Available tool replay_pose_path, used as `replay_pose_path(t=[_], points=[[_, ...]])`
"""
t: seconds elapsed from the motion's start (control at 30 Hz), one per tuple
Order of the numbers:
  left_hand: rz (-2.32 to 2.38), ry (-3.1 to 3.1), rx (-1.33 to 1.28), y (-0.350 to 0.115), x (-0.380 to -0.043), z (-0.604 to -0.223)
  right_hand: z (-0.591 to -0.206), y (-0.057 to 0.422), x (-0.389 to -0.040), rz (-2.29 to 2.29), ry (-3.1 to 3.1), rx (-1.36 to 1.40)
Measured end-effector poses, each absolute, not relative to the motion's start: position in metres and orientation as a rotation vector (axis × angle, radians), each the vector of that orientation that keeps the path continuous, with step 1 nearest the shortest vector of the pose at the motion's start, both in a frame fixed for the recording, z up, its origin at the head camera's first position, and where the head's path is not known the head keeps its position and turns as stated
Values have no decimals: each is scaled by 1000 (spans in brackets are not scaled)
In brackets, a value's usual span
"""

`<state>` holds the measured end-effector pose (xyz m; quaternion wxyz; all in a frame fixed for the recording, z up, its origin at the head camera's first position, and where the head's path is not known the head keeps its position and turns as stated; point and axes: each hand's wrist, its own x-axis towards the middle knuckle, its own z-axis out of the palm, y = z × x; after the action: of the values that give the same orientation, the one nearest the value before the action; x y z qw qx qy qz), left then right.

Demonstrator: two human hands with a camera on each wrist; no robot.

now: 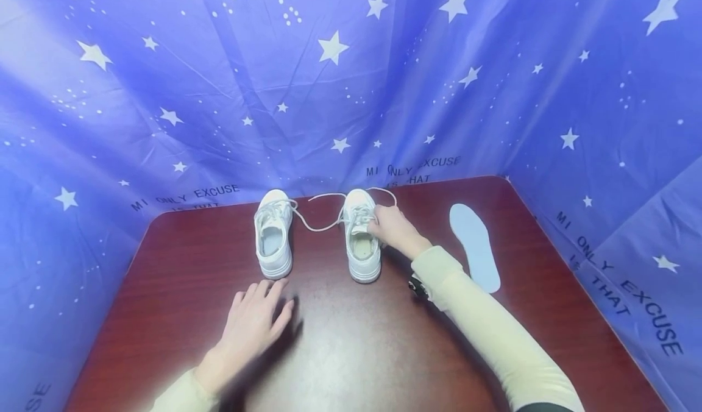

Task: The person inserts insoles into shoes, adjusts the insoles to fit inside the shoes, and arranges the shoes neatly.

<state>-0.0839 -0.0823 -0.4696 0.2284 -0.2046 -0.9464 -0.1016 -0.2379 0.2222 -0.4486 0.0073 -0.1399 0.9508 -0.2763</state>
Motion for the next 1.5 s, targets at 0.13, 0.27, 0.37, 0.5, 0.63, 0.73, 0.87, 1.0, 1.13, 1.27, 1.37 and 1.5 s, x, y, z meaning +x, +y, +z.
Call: replay_pose_path(t=[0.13,0.27,0.37,0.5,0.63,0.73,0.87,1.0,1.13,1.27,1.37,1.5], points=[[-272,-2607,-573,-84,-87,-469,-448,223,-225,-939,2922,-460],[-263,-2596,-586,-86,-90,-467,-444,219,-208,-967,2906,-519],[-255,-2591,-593,-87,-92,-465,-440,217,-194,-979,2890,-576],[-251,-2590,-592,-87,-92,-463,-437,215,-175,-994,2867,-647],[-253,-2598,-588,-87,-92,-463,-436,214,-159,-1004,2834,-718],[-247,-2616,-582,-87,-92,-463,-438,213,-148,-997,2805,-776],[-237,-2635,-581,-86,-92,-463,-442,211,-133,-992,2779,-828],[-236,-2645,-591,-84,-91,-463,-446,209,-117,-1031,2759,-828],[-232,-2648,-602,-83,-90,-463,-449,207,-102,-1070,2787,-803],[-238,-2632,-614,-82,-89,-464,-453,208,-93,-1062,2829,-757],[-252,-2630,-623,-81,-88,-465,-456,210,-91,-1059,2823,-721],[-262,-2639,-632,-80,-88,-465,-458,213,-94,-1072,2789,-739]])
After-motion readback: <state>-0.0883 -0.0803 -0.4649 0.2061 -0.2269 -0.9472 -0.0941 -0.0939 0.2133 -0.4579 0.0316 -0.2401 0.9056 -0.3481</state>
